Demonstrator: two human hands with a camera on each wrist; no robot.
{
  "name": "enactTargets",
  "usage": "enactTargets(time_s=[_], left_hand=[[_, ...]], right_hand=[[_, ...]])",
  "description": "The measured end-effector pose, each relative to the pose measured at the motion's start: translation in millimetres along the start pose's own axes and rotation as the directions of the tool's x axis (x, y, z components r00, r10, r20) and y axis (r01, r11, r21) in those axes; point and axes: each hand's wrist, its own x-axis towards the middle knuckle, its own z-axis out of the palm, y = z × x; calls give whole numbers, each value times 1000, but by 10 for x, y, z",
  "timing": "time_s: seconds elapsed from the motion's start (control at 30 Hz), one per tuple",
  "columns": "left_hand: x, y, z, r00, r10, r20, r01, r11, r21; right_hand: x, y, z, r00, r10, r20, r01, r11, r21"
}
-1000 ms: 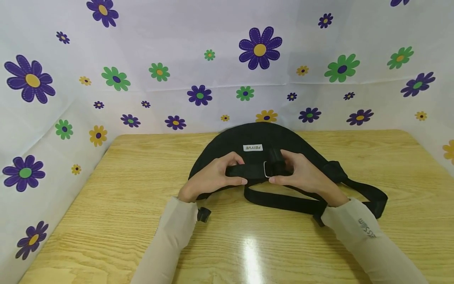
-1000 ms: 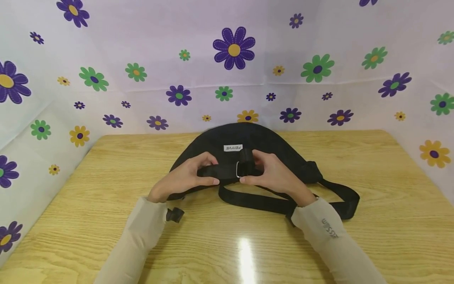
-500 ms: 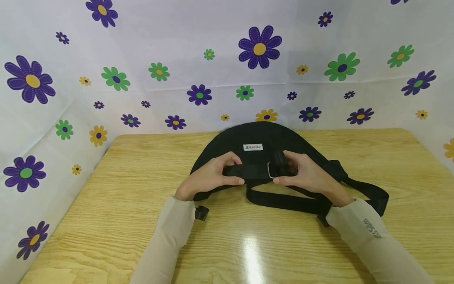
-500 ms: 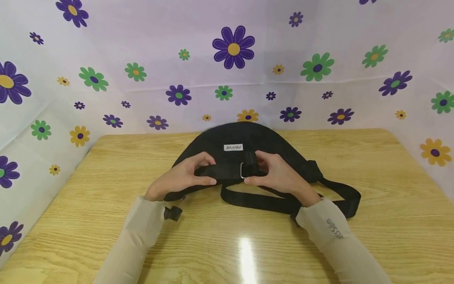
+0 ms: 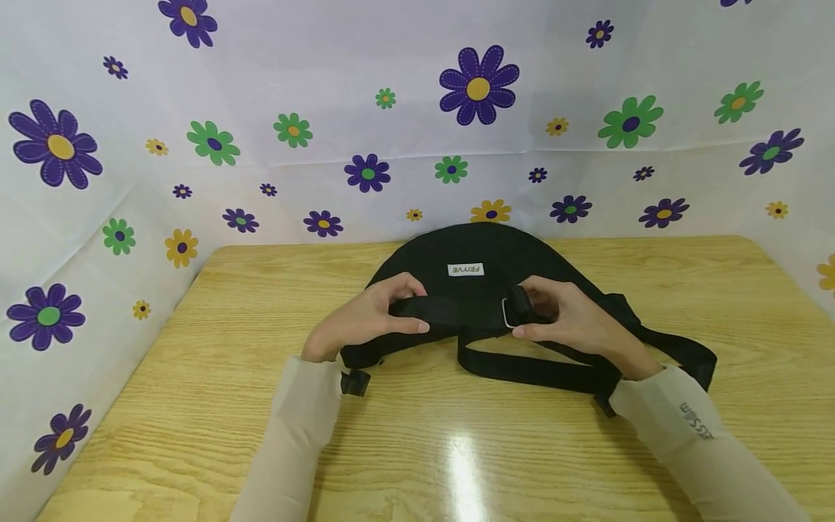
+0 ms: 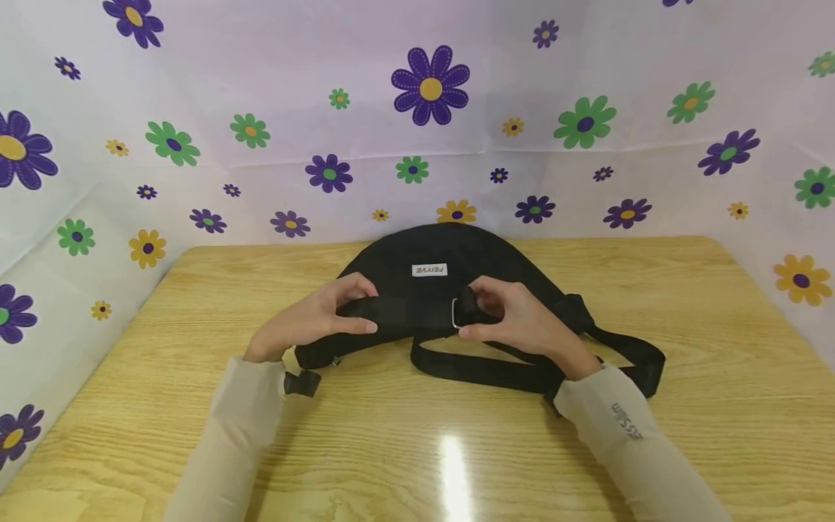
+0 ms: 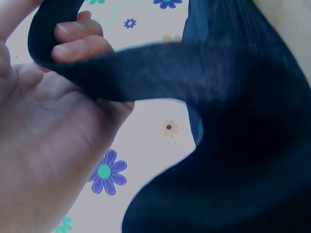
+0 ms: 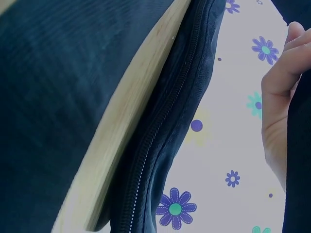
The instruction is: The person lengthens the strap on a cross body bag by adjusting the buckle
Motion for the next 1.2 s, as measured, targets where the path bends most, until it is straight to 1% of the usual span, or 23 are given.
enactTargets(time_s=[0.07,0.2,0.47,0.77,0.9,0.97,1.03,1.2], left_hand=[[-20,-17,-28,1000,-10,4,10,1000,-23],[-57,-41,-68,1000,-21,13,22,999,-37],[-96,-31,-118,998,-54,25,56,997,-61],[-107,-57,-158,998,-48,29,50,996,-76],[-134,-63,-178,998,-59,30,61,996,-71],[-152,-66,-196,997,-66,25,68,995,-68],[-174,-72,-221,997,-79,6,80,995,-64],[-210,-89,-269,996,-82,-39,79,995,-63]], right_hand=[[-5,1,-4,1000,-6,3,6,1000,4],[-14,9,-7,1000,-10,14,10,1000,-1],[-23,40,-10,1000,-4,23,5,1000,-29],[-20,38,-21,999,-29,18,31,997,-76],[-27,44,-28,999,-35,19,37,996,-84],[-37,56,-35,999,-43,17,45,995,-88],[-53,71,-44,998,-57,8,57,994,-89],[-93,98,-59,996,-93,-2,92,992,-85]])
